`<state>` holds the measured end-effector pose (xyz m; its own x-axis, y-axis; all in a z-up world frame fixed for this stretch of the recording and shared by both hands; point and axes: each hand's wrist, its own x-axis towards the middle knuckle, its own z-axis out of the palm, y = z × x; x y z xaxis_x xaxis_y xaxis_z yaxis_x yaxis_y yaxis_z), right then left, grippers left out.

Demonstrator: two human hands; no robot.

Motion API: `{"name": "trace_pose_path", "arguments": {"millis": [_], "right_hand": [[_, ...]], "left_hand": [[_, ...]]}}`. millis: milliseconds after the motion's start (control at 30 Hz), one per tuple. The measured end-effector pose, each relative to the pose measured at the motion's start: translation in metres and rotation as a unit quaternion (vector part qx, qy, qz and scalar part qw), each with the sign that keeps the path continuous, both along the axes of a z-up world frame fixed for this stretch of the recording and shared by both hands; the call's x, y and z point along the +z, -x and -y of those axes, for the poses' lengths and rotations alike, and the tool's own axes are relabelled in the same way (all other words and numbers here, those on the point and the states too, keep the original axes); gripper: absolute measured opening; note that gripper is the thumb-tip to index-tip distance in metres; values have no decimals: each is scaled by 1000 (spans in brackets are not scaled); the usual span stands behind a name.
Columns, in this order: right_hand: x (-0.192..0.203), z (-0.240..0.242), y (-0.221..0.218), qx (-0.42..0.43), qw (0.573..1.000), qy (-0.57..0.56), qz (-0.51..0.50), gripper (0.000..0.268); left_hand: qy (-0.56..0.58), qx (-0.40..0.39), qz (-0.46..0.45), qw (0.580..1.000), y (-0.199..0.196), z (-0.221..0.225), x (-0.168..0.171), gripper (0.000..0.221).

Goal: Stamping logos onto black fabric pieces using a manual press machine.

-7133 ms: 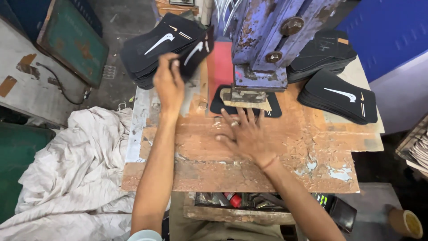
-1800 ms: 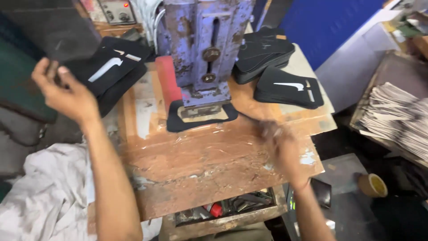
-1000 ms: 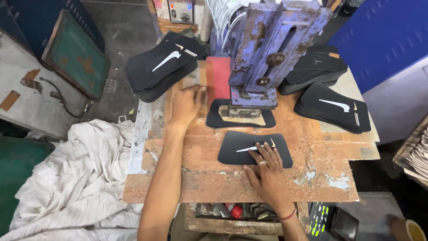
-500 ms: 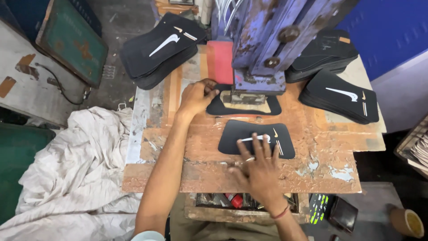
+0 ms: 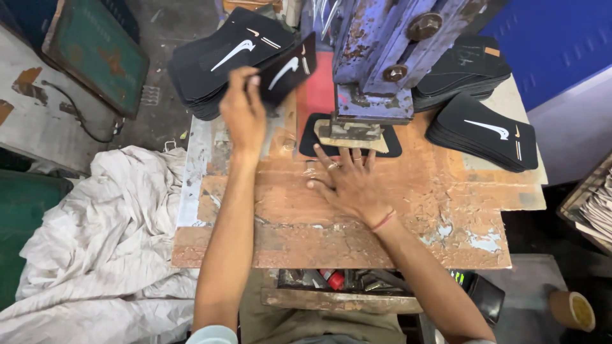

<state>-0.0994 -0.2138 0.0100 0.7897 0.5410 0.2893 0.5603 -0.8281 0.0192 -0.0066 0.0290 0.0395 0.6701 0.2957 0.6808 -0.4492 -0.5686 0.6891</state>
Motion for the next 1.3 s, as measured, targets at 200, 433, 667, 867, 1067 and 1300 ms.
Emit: {"name": "trace_pose_path", "arguments": {"millis": [200,433,667,867,1067,1300], "right_hand": [[6,-23,13,-30,998,-32,-38,78],[6,-6,36,-9,998,-40,-39,70],[14,13,109,34,990,-120,-62,65],[18,12,116,-23,988,-133,-74,56],[20,10,116,-33,985,-155,-74,54],[23,42,101,-12,981,-164,-100,46]], "left_hand": [[149,17,96,984,-3,-20,-1,11],[212,38,77,974,-10,-24,-6,14],[241,30,76,967,-7,-25,-5,16],[224,30,87,970,-6,-23,-2,17],[238,27,120,963,-11,-32,-8,18],[141,122,186,965,-26,-71,-13,25]]}}
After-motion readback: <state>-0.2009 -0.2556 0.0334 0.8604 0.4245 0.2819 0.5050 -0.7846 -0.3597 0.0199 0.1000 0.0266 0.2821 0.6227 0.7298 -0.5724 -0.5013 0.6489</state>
